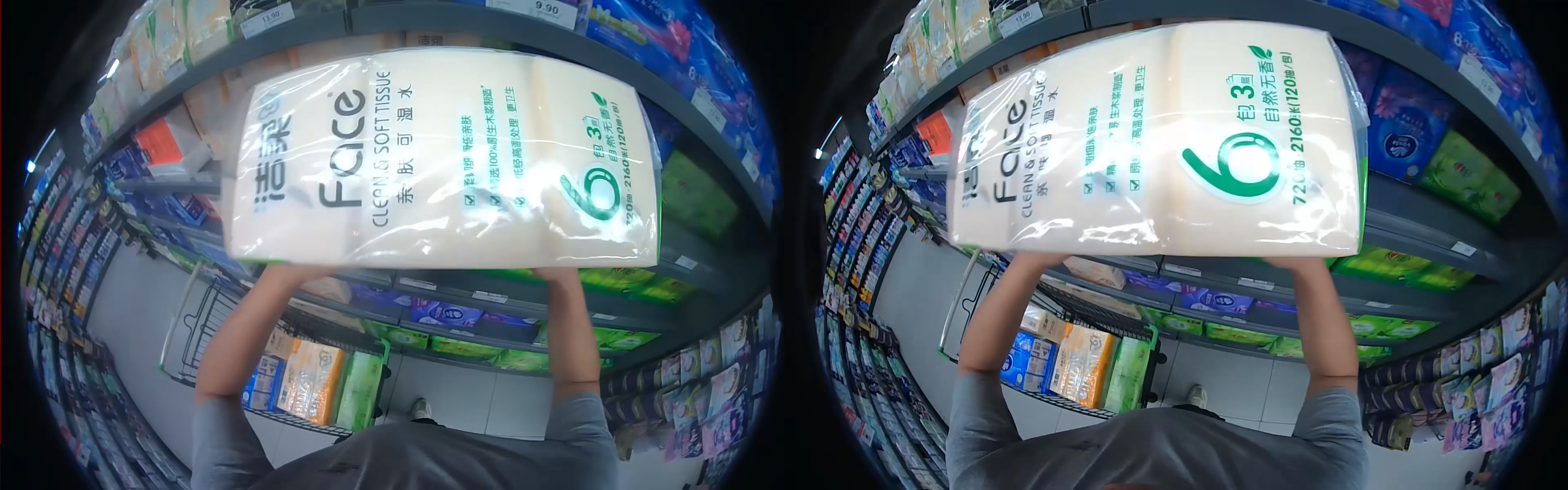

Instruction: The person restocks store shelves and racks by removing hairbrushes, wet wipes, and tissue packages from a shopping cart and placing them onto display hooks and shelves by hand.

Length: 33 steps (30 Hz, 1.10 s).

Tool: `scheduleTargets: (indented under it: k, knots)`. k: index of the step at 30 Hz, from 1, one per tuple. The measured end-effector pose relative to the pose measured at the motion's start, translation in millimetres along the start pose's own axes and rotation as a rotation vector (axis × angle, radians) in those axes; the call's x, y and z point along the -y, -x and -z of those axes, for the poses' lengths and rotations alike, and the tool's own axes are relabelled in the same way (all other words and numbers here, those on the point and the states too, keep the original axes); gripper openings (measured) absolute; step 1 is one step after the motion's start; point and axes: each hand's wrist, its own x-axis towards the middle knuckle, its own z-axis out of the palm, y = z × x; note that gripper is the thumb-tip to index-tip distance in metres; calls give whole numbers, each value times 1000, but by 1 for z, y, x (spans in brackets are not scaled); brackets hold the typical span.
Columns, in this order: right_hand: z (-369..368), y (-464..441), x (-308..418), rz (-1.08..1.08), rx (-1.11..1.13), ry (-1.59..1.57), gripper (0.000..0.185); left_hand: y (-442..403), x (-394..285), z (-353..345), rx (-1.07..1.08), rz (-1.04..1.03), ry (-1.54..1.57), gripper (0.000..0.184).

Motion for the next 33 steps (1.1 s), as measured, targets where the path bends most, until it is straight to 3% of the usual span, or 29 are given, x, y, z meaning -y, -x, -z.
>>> scheduleTargets:
  k: [1,2,6,9,10,11,13,14,20,22,24,27,29,33]
  knots:
    - [13,-1,-12,-24,-57,-94,59,-22,22,-12,-89,-84,-82,48]
    - [23,-8,-10,-38,-105,-77,58,-37,9,-13,-285,-258,19,41]
    - [56,-44,-6,-118,-284,-16,55,-99,-4,-18,-459,-486,-120,40]
    - [60,-58,-8,5,-244,754,59,-138,-14,-29,-600,-600,-355,33]
    - [55,-61,-8,28,-261,824,60,-143,-23,-29,-655,-614,-353,31]
    - [47,-63,-5,26,-272,782,62,-140,-29,-29,-481,-429,83,37]
    - [40,-67,-3,-82,-304,542,64,-151,-22,-34,-370,-317,323,48]
    - [42,-69,-12,-204,-285,506,78,-157,-17,-35,-282,-305,414,49]
    - [43,-107,-37,-121,-341,387,77,-194,-9,-20,-137,-88,539,50]
    - [49,-120,-46,-299,-318,257,76,-212,2,-35,-163,-113,571,52]
    - [53,-121,-57,-260,-322,280,74,-219,-3,-48,-199,1,700,47]
    - [64,-110,-73,-406,-295,387,72,-220,-10,-62,-209,34,651,50]
    - [63,-96,-79,-478,-147,663,69,-216,-17,-63,-267,83,608,47]
    - [62,-100,-86,-477,-67,657,63,-233,1,-77,-292,65,646,46]
